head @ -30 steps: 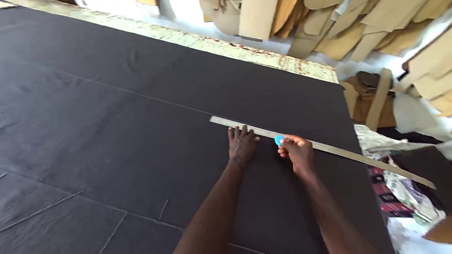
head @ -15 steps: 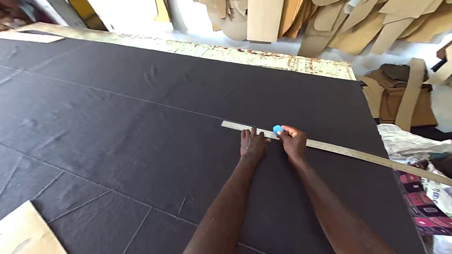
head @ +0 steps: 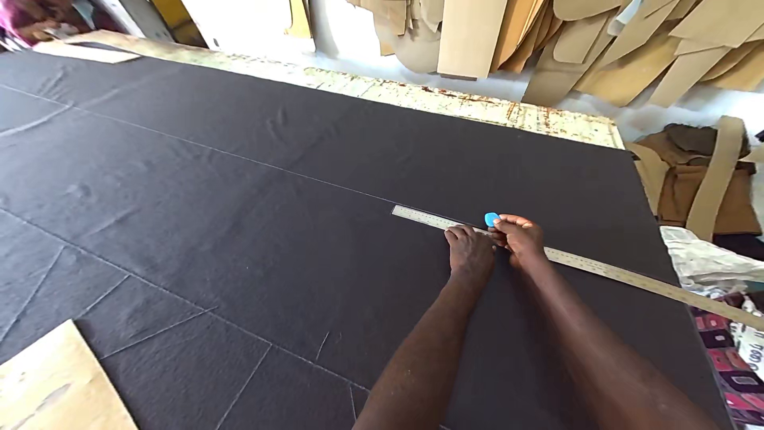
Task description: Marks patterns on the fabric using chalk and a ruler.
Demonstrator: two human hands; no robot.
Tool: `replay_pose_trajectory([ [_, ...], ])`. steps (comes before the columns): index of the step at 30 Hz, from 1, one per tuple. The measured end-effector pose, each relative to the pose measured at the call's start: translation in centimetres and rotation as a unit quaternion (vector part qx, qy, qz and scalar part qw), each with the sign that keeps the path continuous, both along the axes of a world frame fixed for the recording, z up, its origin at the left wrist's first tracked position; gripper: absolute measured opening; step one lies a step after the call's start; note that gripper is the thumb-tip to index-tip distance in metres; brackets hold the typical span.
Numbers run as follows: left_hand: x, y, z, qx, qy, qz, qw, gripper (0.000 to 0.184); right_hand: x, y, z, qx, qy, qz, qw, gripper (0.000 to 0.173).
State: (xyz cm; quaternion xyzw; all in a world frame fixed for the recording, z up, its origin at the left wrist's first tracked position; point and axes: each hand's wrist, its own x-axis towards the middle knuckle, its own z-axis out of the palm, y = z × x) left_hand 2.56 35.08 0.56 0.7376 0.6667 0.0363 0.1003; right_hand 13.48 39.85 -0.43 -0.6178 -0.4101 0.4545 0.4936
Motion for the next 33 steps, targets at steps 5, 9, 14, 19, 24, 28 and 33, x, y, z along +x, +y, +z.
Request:
replay_pose_trajectory([
  [5, 0.7, -0.3, -1.1, 0.040, -0.054, 0.007, 0.998, 0.050, -2.3, 0.5, 3.5, -0.002, -0.065, 0.079, 0.995, 0.022],
  [9, 1.8, -0.6, -2.2, 0.059, -0.027, -0.004, 0.998, 0.050, -4.7, 1.0, 5.1, -0.005, -0.150, 0.145, 0.978, 0.023],
  [14, 3.3, -1.5, -2.3, 0.057, 0.023, 0.003, 0.998, 0.063, -5.4, 2.2, 4.1, -0.022, -0.256, 0.187, 0.948, 0.024],
  [19, 3.6, -1.5, -1.6, 0.056, -0.035, 0.002, 0.998, 0.059, -4.4, 2.8, 3.2, -0.018, -0.293, 0.170, 0.941, 0.020],
  [24, 4.9, -2.0, -2.0, 0.082, -0.037, -0.016, 0.996, 0.054, -3.6, 2.9, 3.8, -0.041, -0.308, 0.173, 0.935, 0.021],
  [28, 5.6, -2.8, -1.7, 0.050, 0.031, -0.015, 0.998, 0.056, -4.0, 2.6, 3.8, -0.069, -0.320, 0.200, 0.924, 0.018],
  [33, 5.1, -3.2, -2.3, 0.035, -0.023, -0.032, 0.999, 0.052, -4.6, 1.9, 2.8, -0.062, -0.362, 0.206, 0.907, 0.017],
])
